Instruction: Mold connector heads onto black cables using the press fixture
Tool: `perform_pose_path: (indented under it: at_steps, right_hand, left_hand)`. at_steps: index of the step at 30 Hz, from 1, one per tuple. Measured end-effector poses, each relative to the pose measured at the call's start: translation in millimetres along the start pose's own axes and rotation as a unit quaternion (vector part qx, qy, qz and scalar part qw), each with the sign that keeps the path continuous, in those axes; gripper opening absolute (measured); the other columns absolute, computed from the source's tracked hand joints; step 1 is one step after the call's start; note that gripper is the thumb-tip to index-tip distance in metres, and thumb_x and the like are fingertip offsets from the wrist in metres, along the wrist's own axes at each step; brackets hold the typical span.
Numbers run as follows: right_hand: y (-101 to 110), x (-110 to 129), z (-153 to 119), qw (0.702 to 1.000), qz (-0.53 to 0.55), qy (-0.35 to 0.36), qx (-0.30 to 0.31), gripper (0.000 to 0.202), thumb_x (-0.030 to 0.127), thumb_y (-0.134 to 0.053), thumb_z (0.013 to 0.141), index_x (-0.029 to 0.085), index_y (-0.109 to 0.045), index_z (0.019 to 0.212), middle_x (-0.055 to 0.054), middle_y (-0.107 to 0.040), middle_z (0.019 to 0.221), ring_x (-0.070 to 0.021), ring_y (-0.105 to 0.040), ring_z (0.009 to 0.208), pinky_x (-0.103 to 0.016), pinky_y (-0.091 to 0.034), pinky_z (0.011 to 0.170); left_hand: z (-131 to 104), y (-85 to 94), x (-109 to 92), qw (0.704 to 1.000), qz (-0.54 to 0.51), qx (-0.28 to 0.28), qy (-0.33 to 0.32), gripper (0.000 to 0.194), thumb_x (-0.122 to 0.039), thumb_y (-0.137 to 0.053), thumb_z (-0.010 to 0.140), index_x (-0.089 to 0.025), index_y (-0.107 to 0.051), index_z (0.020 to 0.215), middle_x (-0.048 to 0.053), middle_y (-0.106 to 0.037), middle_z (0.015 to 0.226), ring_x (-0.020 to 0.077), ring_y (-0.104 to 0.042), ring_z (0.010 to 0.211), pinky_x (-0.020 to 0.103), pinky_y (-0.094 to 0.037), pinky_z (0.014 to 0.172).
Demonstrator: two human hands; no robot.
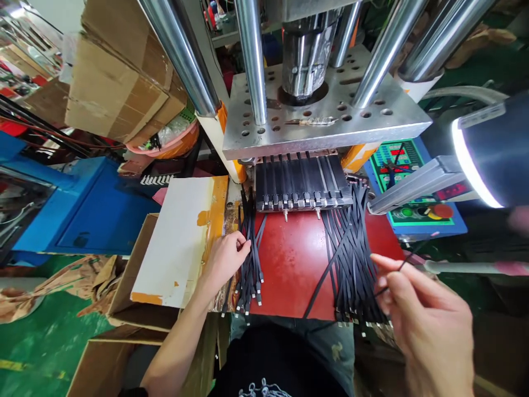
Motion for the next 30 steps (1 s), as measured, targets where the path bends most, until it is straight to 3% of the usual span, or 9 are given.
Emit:
perform_pose_path:
  at_steps: [3, 7, 13, 19, 21, 24, 27, 30]
  right_hand:
    - [-14, 7, -21, 0.996, -0.005, 0.008, 0.090, 0.024, 0.041, -0.083, 0.087, 0.024, -0.090, 0.104, 0.000, -0.062, 0.065, -0.0120, -0.049, 0.048, -0.025, -0.039, 0.043]
    - [-53, 22, -31, 0.984, 0.014, 0.036, 0.177, 0.025, 0.043, -0.077, 0.092, 0.023, -0.090, 0.098, 0.001, -0.056, 0.060, -0.0119, -0.047, 0.048, -0.025, -0.039, 0.044]
    - [-94, 23, -42, 0.960, 0.077, -0.041, 0.264, 0.047, 0.063, -0.075, 0.091, 0.018, -0.088, 0.098, 0.001, -0.054, 0.064, -0.0102, -0.041, 0.050, -0.024, -0.034, 0.042]
    - [-92, 9, -49, 0.925, 0.127, -0.160, 0.320, 0.054, 0.067, -0.078, 0.087, 0.016, -0.082, 0.103, 0.002, -0.059, 0.065, -0.0097, -0.040, 0.051, -0.023, -0.038, 0.047]
    - [-90, 7, -52, 0.913, 0.138, -0.171, 0.342, 0.053, 0.068, -0.078, 0.086, 0.016, -0.080, 0.099, 0.002, -0.059, 0.068, -0.0089, -0.039, 0.051, -0.022, -0.036, 0.046]
    - [-86, 8, -51, 0.924, 0.130, -0.125, 0.336, 0.050, 0.066, -0.074, 0.091, 0.017, -0.075, 0.080, 0.001, -0.057, 0.070, -0.0084, -0.038, 0.052, -0.023, -0.035, 0.047]
    - [-80, 9, -47, 0.951, 0.101, -0.065, 0.284, 0.053, 0.064, -0.069, 0.096, 0.018, -0.066, 0.069, 0.001, -0.057, 0.071, -0.0098, -0.042, 0.055, -0.024, -0.037, 0.049]
    - [-77, 10, -44, 0.964, 0.081, -0.025, 0.254, 0.050, 0.059, -0.068, 0.100, 0.020, -0.062, 0.069, 0.000, -0.059, 0.072, -0.0114, -0.047, 0.057, -0.025, -0.040, 0.052]
  left_hand:
    - [-5, 10.2, -2, 0.999, -0.040, -0.015, -0.025, 0.029, -0.035, -0.059, 0.100, -0.022, -0.060, 0.074, -0.002, -0.065, 0.069, 0.0161, -0.059, 0.063, 0.027, -0.040, 0.062]
    - [-29, 24.2, -21, 0.983, -0.152, -0.033, -0.100, 0.029, -0.036, -0.061, 0.098, -0.021, -0.060, 0.073, -0.002, -0.061, 0.070, 0.0143, -0.054, 0.063, 0.026, -0.040, 0.061]
    - [-85, 0.7, -61, 0.946, -0.233, 0.114, -0.194, 0.023, -0.020, -0.067, 0.093, -0.019, -0.061, 0.070, -0.003, -0.061, 0.071, 0.0118, -0.055, 0.064, 0.023, -0.040, 0.061]
    - [-100, -22.1, -57, 0.929, -0.233, 0.114, -0.265, 0.019, -0.017, -0.069, 0.094, -0.020, -0.062, 0.077, -0.002, -0.065, 0.075, 0.0132, -0.060, 0.068, 0.024, -0.043, 0.066]
    - [-102, -29.0, -54, 0.926, -0.215, 0.126, -0.285, 0.017, -0.016, -0.071, 0.095, -0.020, -0.064, 0.080, -0.001, -0.069, 0.079, 0.0140, -0.063, 0.071, 0.024, -0.045, 0.069]
    - [-108, -41.0, -51, 0.931, -0.171, 0.147, -0.286, 0.014, -0.016, -0.076, 0.093, -0.020, -0.067, 0.084, 0.001, -0.073, 0.086, 0.0165, -0.069, 0.080, 0.025, -0.049, 0.076]
    - [-109, -49.8, -50, 0.942, -0.111, 0.188, -0.256, 0.012, -0.016, -0.079, 0.092, -0.021, -0.070, 0.086, 0.001, -0.075, 0.089, 0.0182, -0.072, 0.083, 0.026, -0.051, 0.079]
    - [-98, -41.2, -59, 0.945, -0.112, 0.211, -0.225, 0.010, -0.018, -0.081, 0.090, -0.021, -0.072, 0.087, 0.000, -0.074, 0.085, 0.0169, -0.069, 0.076, 0.025, -0.050, 0.073]
Point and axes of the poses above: each hand's wrist, its own z-axis towards the middle knuckle, its own y-axis out of the back of the hand, x = y × z, the point moved 4 cm from there along z, towards the middle knuckle
